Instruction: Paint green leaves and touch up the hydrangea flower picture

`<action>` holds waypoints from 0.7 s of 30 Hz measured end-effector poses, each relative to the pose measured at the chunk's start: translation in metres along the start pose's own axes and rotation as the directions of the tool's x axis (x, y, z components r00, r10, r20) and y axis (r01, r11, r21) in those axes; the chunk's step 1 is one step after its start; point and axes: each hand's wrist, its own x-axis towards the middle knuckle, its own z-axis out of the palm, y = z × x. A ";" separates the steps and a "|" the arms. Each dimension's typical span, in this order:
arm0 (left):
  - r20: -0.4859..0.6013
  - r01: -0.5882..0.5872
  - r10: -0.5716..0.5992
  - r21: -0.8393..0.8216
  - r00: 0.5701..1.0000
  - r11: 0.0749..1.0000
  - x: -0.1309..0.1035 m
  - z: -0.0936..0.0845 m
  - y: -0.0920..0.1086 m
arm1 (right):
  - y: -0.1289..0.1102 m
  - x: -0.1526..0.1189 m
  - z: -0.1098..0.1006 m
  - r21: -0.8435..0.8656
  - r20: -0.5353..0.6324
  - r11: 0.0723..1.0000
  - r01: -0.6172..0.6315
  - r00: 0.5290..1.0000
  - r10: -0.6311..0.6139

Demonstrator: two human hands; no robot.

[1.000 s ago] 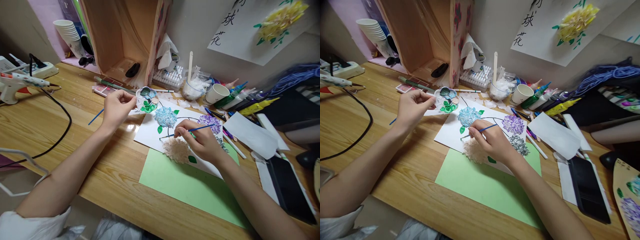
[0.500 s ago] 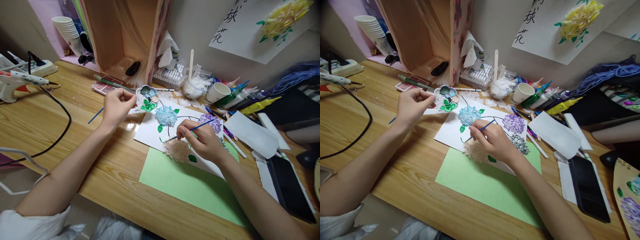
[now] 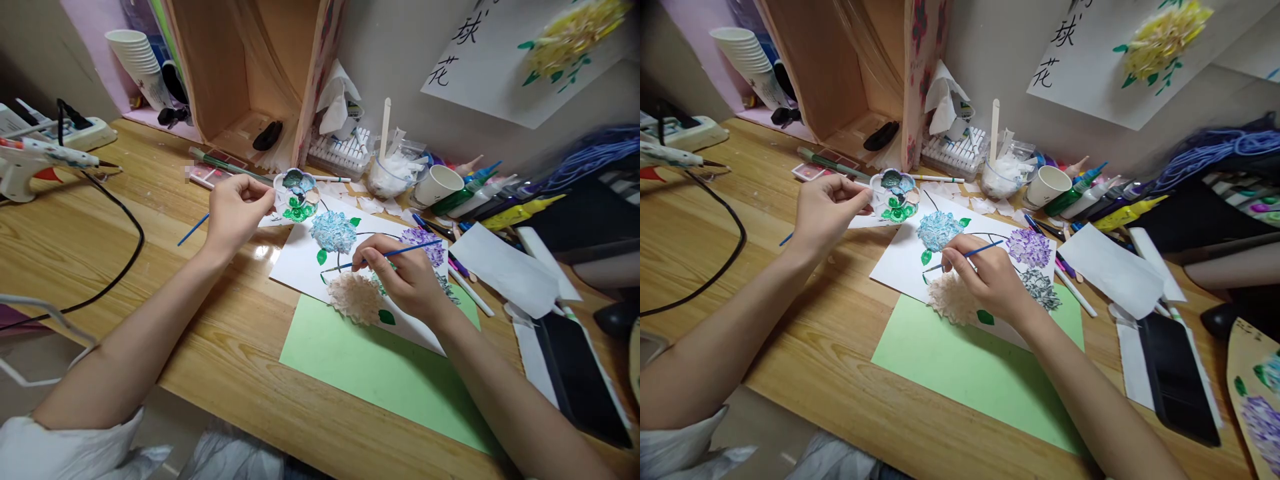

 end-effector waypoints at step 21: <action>-0.005 -0.006 0.006 0.001 1.000 1.000 0.002 0.000 0.001 | 0.006 0.001 0.000 -0.055 0.029 0.998 0.042 0.999 -0.040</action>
